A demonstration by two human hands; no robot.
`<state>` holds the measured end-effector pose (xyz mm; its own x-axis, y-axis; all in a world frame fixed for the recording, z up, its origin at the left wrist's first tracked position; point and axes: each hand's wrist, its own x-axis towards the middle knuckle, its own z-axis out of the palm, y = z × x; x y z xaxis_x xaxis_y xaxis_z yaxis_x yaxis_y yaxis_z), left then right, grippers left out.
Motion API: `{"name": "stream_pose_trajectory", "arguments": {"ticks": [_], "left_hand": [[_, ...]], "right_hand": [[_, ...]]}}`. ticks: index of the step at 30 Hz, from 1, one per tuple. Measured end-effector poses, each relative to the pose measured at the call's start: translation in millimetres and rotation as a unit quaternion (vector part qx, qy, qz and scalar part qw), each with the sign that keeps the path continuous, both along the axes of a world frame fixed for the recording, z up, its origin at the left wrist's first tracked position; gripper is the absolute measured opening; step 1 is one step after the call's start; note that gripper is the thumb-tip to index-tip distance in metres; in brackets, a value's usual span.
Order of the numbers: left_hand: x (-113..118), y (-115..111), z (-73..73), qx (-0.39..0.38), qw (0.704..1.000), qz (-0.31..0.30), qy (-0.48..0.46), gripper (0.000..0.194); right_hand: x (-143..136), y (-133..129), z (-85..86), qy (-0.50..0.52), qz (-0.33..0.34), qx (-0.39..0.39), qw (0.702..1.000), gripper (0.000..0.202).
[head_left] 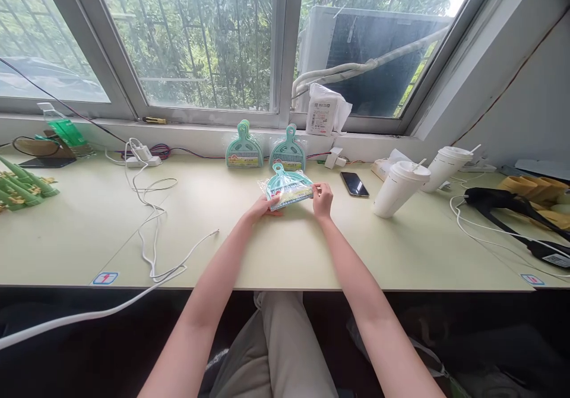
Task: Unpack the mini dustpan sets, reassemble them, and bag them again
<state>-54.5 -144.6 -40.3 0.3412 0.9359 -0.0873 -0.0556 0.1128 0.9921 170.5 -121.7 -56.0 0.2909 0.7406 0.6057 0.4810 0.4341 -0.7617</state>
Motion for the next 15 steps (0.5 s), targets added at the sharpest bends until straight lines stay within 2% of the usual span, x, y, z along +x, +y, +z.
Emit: {"name": "stream_pose_trajectory", "arguments": {"ticks": [2,5,11,15], "left_hand": [[2,2,-2.5,-0.016,1.0,0.024,-0.007,0.058],[3,2,-3.0,-0.021,0.999,0.026,-0.007,0.056],[4,-1,3.3,0.028,0.999,-0.013,0.008,0.051],[-1,-1,6.6,0.053,0.998,-0.032,0.032,0.054]], "right_hand": [[0,1,-1.6,-0.005,-0.003,0.002,1.0,0.033],[0,4,-5.2,-0.006,-0.014,0.001,1.0,0.031],[3,9,-9.9,-0.017,-0.028,-0.004,0.999,0.023],[5,11,-9.5,-0.014,-0.009,-0.011,1.0,0.015]]}}
